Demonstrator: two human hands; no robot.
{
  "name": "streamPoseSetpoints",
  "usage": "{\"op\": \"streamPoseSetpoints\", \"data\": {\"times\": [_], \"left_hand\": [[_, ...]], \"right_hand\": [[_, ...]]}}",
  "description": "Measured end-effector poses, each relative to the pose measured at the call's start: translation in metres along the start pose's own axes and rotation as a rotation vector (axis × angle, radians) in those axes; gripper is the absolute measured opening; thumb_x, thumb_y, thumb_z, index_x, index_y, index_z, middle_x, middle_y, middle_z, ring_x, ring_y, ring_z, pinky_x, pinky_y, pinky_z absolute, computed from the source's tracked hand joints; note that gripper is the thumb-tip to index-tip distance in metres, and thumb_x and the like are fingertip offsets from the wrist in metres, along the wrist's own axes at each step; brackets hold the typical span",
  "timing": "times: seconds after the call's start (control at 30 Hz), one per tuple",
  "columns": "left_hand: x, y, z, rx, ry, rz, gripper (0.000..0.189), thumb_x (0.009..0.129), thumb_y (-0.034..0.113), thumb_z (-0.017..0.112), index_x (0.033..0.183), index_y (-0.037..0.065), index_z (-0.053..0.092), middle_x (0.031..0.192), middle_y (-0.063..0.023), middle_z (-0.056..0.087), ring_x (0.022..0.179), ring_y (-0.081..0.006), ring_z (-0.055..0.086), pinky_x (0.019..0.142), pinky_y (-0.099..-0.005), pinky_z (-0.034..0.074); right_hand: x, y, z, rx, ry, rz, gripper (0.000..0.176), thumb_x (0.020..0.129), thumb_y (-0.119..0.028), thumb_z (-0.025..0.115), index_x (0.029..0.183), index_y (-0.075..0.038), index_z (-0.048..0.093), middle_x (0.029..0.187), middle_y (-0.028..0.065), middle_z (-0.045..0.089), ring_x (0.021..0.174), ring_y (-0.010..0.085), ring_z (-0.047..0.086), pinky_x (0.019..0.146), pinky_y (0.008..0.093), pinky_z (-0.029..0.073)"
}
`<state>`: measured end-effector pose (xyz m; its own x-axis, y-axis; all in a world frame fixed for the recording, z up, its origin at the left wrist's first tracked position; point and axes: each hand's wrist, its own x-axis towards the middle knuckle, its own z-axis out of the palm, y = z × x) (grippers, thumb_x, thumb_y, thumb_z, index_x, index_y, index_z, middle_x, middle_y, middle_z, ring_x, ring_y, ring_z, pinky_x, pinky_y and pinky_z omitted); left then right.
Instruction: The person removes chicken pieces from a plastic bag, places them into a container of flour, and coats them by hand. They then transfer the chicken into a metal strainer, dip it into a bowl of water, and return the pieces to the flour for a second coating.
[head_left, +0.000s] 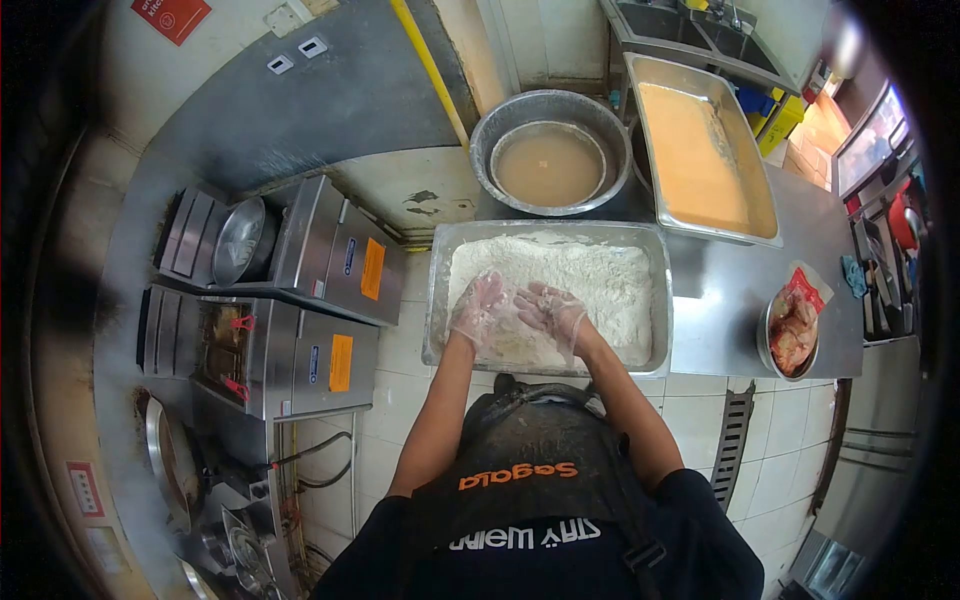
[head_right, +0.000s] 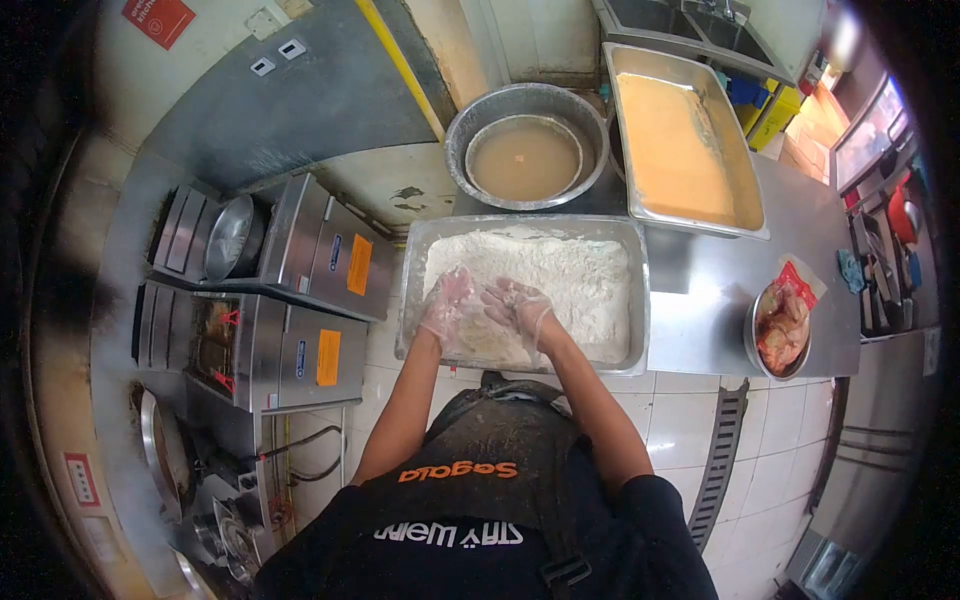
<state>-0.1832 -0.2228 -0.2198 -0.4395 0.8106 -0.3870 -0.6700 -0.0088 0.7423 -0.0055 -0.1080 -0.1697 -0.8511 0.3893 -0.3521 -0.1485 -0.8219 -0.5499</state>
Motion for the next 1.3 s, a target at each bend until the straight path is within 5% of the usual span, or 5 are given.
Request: {"op": "streamPoseSetpoints", "data": {"times": [0.13, 0.87, 0.97, 1.03, 1.3], "left_hand": [[-0.006, 0.024, 0.034, -0.215, 0.406, -0.215, 0.059, 0.104, 0.046, 0.028, 0.145, 0.005, 0.033, 0.148, -0.0083, 0.042, 0.143, -0.0242, 0.026, 0.116, -0.0416, 0.026], [0.0, 0.012, 0.032, 0.027, 0.091, -0.082, 0.044, 0.103, 0.034, 0.04, 0.121, -0.002, 0.057, 0.114, -0.0169, 0.066, 0.101, -0.0258, 0.067, 0.08, -0.0336, 0.055], [0.025, -0.019, 0.001, 0.904, -0.281, 0.953, 0.044, 0.104, 0.032, 0.039, 0.124, -0.004, 0.053, 0.114, -0.0192, 0.066, 0.104, -0.0292, 0.066, 0.08, -0.0371, 0.056], [0.006, -0.001, 0.015, 0.189, -0.051, 0.035, 0.048, 0.1, 0.035, 0.048, 0.134, 0.002, 0.046, 0.123, -0.017, 0.061, 0.113, -0.0308, 0.061, 0.088, -0.0403, 0.055], [0.01, 0.011, -0.001, 0.202, 0.213, -0.249, 0.042, 0.099, 0.031, 0.05, 0.128, 0.001, 0.045, 0.128, -0.0201, 0.058, 0.115, -0.0319, 0.061, 0.085, -0.0395, 0.054]], "right_hand": [[0.002, -0.007, -0.002, -0.233, 0.085, 0.064, 0.044, 0.1, -0.022, 0.051, 0.135, 0.005, 0.043, 0.124, 0.0215, 0.06, 0.115, 0.0287, 0.059, 0.095, 0.0408, 0.052], [0.017, -0.005, -0.014, -0.399, 0.174, 0.019, 0.039, 0.097, -0.023, 0.056, 0.123, 0.007, 0.056, 0.115, 0.0184, 0.066, 0.103, 0.0286, 0.066, 0.091, 0.0356, 0.053], [0.021, 0.008, -0.031, -0.295, 0.183, -0.065, 0.036, 0.094, -0.019, 0.06, 0.119, 0.007, 0.058, 0.106, 0.0182, 0.068, 0.093, 0.0267, 0.069, 0.084, 0.0345, 0.056], [0.021, 0.005, -0.038, -0.235, 0.188, -0.098, 0.034, 0.093, -0.017, 0.062, 0.117, 0.007, 0.059, 0.1, 0.0182, 0.07, 0.086, 0.0257, 0.07, 0.079, 0.034, 0.057], [0.006, -0.027, -0.062, -0.392, 0.386, -0.125, 0.012, 0.088, -0.008, 0.062, 0.092, 0.003, 0.064, 0.084, 0.0151, 0.07, 0.062, 0.0196, 0.067, 0.055, 0.0299, 0.055]]}}
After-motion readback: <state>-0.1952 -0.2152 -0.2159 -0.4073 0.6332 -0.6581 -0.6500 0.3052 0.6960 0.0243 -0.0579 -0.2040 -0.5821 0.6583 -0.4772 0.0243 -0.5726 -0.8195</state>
